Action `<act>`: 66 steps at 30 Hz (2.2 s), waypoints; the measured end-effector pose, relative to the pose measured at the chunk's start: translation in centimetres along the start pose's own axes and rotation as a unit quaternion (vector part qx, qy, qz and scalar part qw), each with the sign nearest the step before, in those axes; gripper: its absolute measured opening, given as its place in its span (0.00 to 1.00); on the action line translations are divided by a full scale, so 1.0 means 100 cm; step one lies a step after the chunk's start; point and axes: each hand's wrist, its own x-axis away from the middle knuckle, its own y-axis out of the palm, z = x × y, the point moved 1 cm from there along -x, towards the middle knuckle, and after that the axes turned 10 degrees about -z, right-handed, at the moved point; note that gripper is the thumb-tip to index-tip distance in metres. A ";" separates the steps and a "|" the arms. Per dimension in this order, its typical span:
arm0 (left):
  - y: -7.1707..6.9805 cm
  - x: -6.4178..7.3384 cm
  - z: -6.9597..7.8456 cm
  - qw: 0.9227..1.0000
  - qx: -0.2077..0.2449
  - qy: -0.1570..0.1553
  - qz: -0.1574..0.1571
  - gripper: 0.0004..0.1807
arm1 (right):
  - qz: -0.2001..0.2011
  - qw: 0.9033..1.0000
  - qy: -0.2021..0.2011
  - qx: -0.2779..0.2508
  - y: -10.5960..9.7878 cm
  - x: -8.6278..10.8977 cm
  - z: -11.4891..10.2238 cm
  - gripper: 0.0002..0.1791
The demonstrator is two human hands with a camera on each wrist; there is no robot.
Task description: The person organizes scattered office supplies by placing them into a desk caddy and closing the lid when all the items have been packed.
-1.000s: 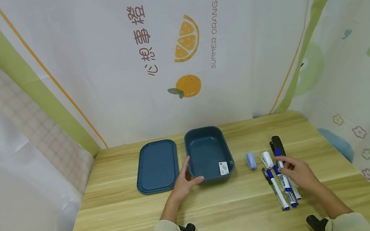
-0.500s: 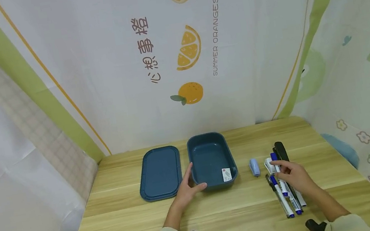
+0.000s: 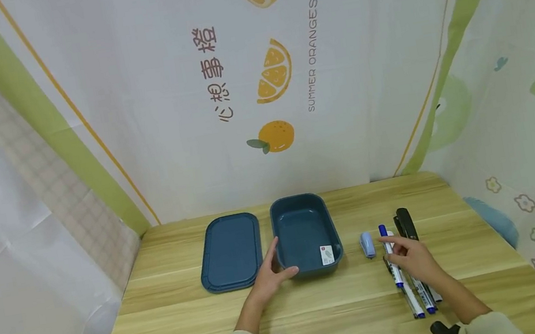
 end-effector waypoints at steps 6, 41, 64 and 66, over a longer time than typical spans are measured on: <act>0.000 -0.001 -0.004 1.000 0.004 -0.004 -0.002 0.51 | -0.003 1.000 -0.003 -0.006 0.007 -0.003 -0.002 0.21; -0.003 0.002 0.020 1.000 0.005 -0.008 -0.006 0.52 | -0.037 0.997 -0.046 -0.040 0.029 -0.034 -0.043 0.22; -0.001 0.008 0.028 1.000 0.011 -0.010 -0.013 0.52 | -0.051 0.997 -0.025 -0.057 0.048 -0.056 -0.065 0.22; -0.001 0.004 0.018 1.000 0.006 -0.008 -0.004 0.52 | -0.050 0.997 -0.025 -0.053 0.049 -0.058 -0.067 0.22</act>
